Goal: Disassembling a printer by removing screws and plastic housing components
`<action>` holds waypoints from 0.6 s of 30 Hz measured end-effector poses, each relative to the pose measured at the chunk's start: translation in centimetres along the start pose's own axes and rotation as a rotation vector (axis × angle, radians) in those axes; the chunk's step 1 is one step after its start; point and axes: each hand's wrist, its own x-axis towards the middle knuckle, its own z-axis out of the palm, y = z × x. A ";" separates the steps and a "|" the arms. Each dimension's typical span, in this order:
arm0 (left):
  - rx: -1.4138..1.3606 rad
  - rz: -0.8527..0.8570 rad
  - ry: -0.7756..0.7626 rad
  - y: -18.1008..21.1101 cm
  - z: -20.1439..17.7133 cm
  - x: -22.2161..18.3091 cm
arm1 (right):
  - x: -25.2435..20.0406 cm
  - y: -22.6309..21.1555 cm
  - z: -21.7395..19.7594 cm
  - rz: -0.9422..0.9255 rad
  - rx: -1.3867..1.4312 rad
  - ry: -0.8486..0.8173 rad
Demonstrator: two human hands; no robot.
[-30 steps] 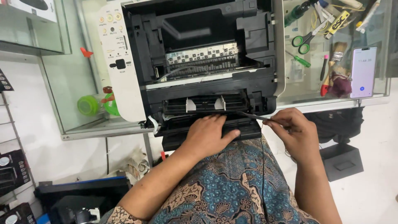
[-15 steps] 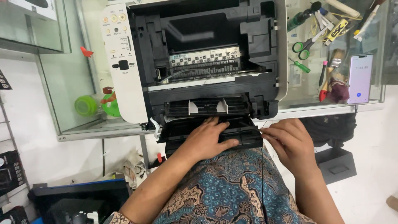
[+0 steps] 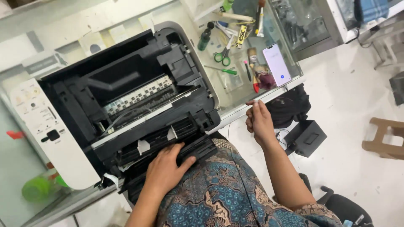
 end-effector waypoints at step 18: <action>-0.010 0.037 0.155 -0.4 0.3 -1.1 | -0.4 2.2 4.7 -0.320 -0.541 -0.199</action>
